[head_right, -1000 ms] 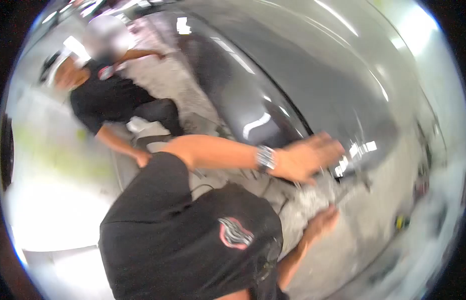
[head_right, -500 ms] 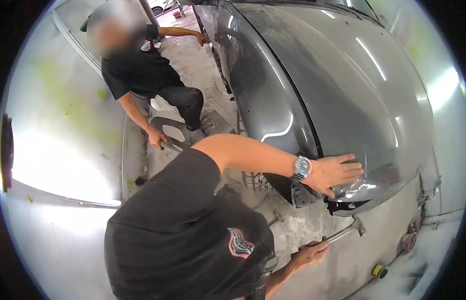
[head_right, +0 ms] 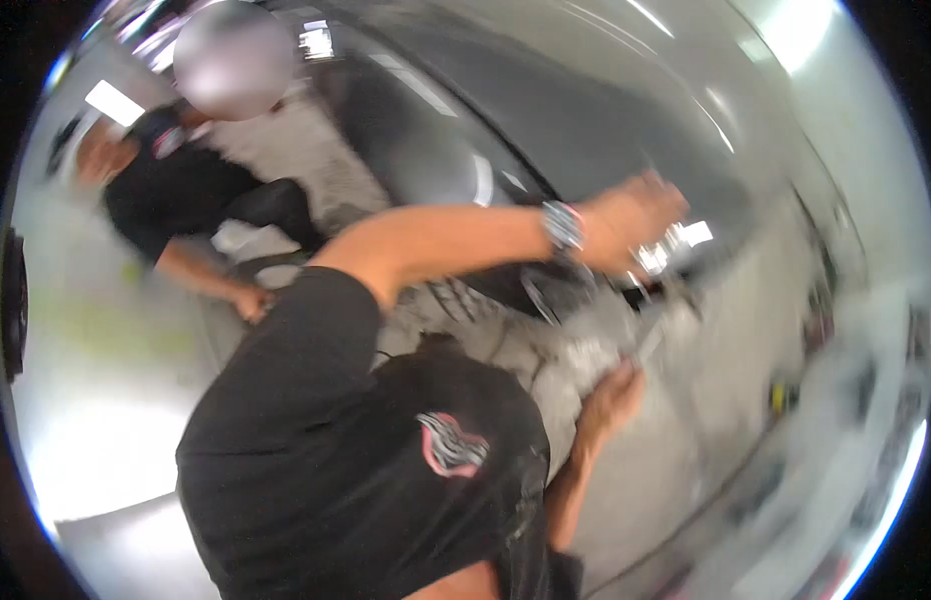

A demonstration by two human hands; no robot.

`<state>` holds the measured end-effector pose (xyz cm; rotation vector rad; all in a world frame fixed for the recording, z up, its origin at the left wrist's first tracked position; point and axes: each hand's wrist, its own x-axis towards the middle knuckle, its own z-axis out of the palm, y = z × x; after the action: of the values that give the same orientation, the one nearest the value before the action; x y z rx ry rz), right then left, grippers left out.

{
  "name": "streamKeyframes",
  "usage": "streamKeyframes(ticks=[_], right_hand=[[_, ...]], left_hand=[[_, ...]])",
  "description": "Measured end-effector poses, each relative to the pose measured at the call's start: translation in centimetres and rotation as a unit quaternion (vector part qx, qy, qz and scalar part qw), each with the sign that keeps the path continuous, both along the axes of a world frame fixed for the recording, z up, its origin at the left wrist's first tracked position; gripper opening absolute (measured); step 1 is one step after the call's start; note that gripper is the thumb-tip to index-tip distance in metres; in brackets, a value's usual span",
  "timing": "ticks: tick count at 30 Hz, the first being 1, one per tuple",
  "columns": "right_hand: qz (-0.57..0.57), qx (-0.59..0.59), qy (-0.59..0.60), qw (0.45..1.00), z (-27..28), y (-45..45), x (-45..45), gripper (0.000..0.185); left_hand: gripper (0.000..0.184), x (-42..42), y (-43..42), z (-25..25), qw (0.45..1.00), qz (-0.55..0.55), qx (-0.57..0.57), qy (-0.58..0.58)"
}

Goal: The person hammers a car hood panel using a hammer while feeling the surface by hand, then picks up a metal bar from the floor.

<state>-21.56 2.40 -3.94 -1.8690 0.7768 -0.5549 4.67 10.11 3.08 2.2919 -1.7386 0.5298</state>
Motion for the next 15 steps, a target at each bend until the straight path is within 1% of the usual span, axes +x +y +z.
streamKeyframes(ticks=[1, 2, 3, 4, 5, 7, 10, 12, 14, 15], right_hand=[[-0.048, 0.064, 0.053, 0.995, 1.5, 1.0, 0.8, 0.027], [-0.022, -0.028, 0.036, 0.999, -2.0, -0.7, 0.3, 0.026], [-0.031, -0.034, 0.036, 0.998, 0.8, 0.5, 1.0, 0.024], [-0.036, -0.034, 0.011, 0.999, 1.5, 0.7, 1.6, 0.023], [-0.030, -0.031, -0.016, 0.999, 1.8, 0.9, 2.1, 0.021], [-0.035, -0.078, -0.015, 0.996, 2.9, 1.4, 3.2, 0.022], [-0.069, -0.057, -0.023, 0.996, 5.4, 3.5, 5.3, 0.038], [-0.068, -0.063, -0.040, 0.995, 5.4, 3.8, 6.1, 0.047], [-0.071, -0.073, -0.047, 0.994, 5.3, 4.0, 6.7, 0.057], [-0.078, -0.074, -0.048, 0.993, 5.3, 4.2, 6.8, 0.058]], left_hand=[[0.094, 0.1, 0.5, -0.3, 0.998, -0.017, -0.028, 0.045], [0.097, -0.6, 1.5, 1.3, 0.998, -0.009, 0.031, 0.056], [0.096, -0.3, 2.0, -0.9, 0.999, -0.028, 0.015, -0.018], [0.094, -0.7, 2.8, -0.7, 0.998, -0.011, 0.050, -0.031], [0.093, -0.8, 3.9, -0.6, 0.997, -0.015, 0.064, -0.038], [0.095, -0.9, 5.3, -0.4, 0.997, -0.024, 0.069, -0.028], [0.095, 0.3, 8.5, 0.8, 0.997, -0.015, 0.073, -0.023], [0.095, 1.6, 9.9, 1.6, 0.997, 0.012, 0.067, -0.020], [0.095, 4.3, 10.8, 2.3, 0.996, 0.068, 0.047, -0.044], [0.095, 5.7, 11.3, 2.8, 0.993, 0.099, 0.037, -0.055]])
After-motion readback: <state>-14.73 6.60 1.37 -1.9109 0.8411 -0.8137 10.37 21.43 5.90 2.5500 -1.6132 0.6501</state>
